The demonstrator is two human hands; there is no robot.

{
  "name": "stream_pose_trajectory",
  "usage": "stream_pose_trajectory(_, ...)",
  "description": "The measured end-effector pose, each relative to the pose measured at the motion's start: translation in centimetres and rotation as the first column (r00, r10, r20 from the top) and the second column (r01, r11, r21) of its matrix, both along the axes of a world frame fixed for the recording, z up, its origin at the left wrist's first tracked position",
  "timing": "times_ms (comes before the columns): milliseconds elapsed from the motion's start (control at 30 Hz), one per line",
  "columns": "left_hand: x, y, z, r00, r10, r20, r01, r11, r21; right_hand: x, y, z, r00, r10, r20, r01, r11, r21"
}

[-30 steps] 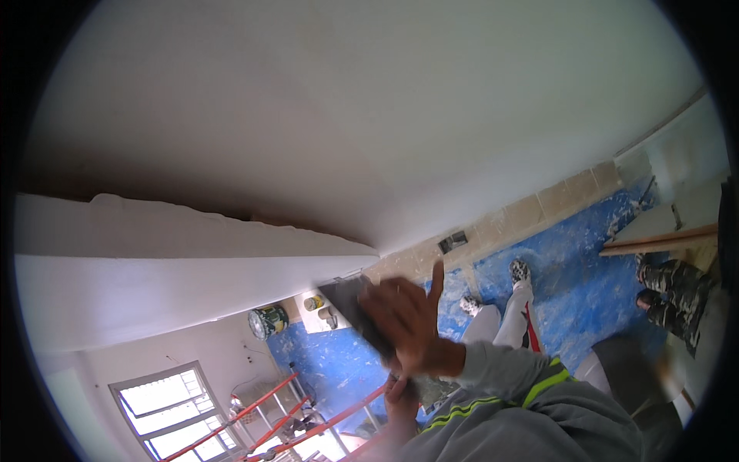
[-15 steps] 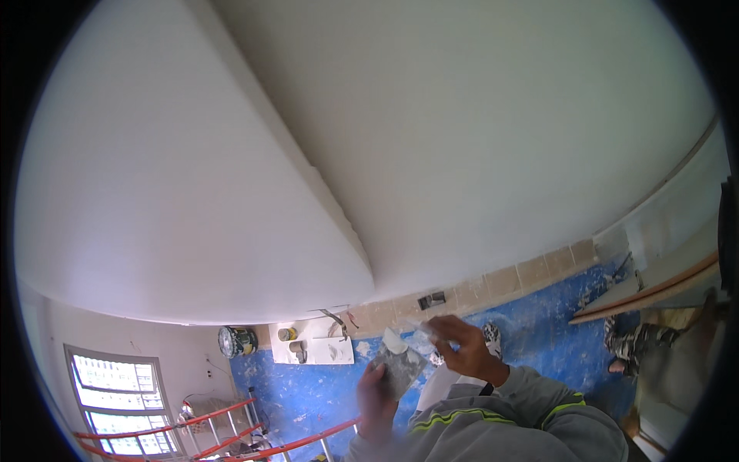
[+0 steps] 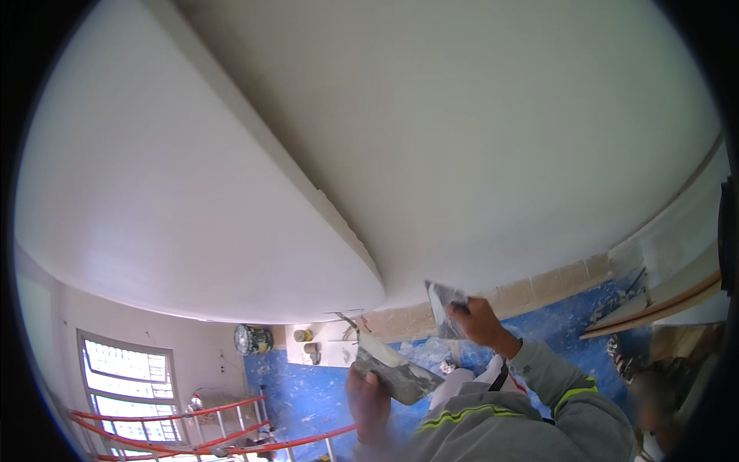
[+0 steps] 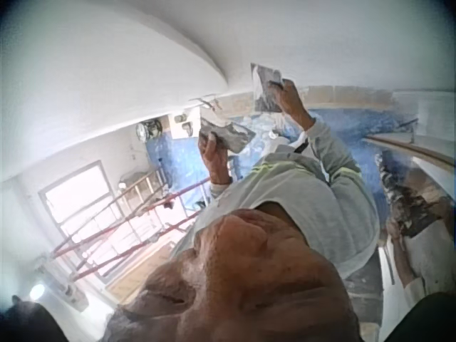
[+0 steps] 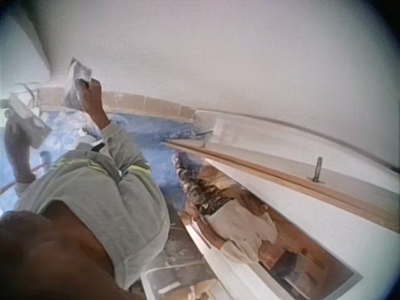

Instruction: The person applies plaster to the corner of a ceiling using a trowel and a hawk. They repeatedly scoop plaster from the hawk and smooth it onto the ceiling surface.

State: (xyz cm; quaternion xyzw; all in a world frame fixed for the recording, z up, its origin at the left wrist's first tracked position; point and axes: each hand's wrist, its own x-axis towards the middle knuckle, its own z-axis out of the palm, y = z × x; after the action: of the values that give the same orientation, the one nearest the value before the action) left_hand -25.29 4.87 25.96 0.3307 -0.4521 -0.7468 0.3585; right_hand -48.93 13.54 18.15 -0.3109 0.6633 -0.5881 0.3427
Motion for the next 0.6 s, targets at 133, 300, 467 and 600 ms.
stream_pose_trajectory(133, 1.1, -0.1, -0.4, 0.985, 0.163, -0.06, -0.168, 0.982, -0.087, -0.6, -0.8, 0.3, 0.835, -0.058, 0.548, 0.237, 0.936, -0.262)
stream_pose_trajectory(300, 3.8, -0.7, -1.2, 0.973, 0.226, -0.05, -0.231, 0.958, -0.171, -0.6, 0.6, 3.6, 0.94, 0.16, 0.3, -0.045, 0.934, -0.355)
stream_pose_trajectory(467, 2.8, 0.0, -3.5, 0.978, 0.21, -0.008, -0.21, 0.974, -0.091, -0.4, -1.3, 6.6, 0.784, -0.229, -0.577, 0.038, 0.946, -0.323)
stream_pose_trajectory(600, 3.7, 0.1, -5.4, 0.981, 0.192, 0.013, -0.192, 0.981, -0.029, 0.8, -3.8, 8.7, 0.652, -0.371, -0.661, 0.096, 0.905, -0.414)
